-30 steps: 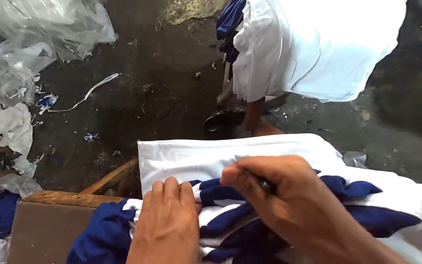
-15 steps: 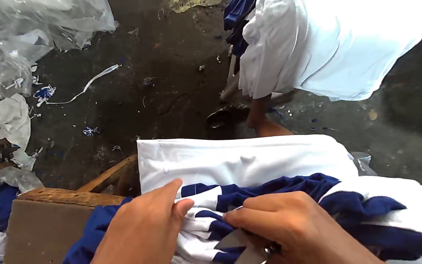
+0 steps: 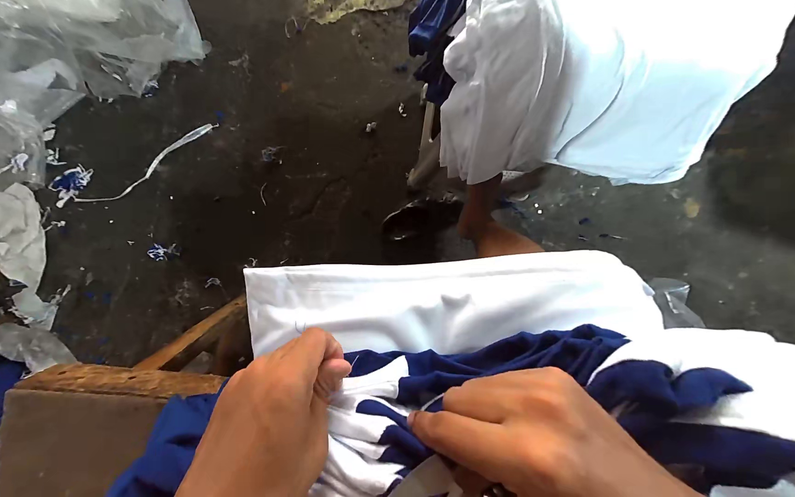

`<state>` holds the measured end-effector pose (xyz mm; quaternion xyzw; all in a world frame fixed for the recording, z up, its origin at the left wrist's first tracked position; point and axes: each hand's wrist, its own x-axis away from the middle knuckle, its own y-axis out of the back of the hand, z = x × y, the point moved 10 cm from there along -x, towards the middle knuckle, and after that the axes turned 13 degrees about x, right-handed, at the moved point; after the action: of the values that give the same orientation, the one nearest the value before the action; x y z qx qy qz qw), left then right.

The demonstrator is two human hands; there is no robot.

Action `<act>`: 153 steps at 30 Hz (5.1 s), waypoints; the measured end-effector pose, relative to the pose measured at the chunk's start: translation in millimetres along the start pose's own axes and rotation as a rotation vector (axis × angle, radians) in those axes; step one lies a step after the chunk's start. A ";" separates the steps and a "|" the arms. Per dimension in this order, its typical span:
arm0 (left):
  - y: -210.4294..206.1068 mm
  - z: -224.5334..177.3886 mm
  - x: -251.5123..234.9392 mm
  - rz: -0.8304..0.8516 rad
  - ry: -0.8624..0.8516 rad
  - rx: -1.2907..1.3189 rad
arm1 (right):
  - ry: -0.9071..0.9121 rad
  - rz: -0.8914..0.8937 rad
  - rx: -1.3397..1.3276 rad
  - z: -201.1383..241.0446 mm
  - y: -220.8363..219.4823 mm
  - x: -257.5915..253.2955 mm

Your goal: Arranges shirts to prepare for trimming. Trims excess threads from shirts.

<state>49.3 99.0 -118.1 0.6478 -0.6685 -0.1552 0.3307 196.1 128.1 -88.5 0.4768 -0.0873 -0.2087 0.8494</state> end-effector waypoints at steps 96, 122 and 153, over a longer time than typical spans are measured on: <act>7.6 -51.4 81.6 0.083 -0.238 0.050 | -0.118 0.201 -0.164 19.4 21.0 57.6; -33.7 -85.7 19.5 0.365 -0.274 0.098 | -0.274 0.025 -0.054 16.1 13.2 63.9; -26.6 -55.8 45.1 0.264 -0.084 0.295 | -0.503 0.278 -0.460 -11.9 20.2 59.0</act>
<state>108.1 64.6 -83.2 0.5889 -0.7764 -0.0376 0.2214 258.6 120.8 -80.7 0.1908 -0.3080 -0.2163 0.9066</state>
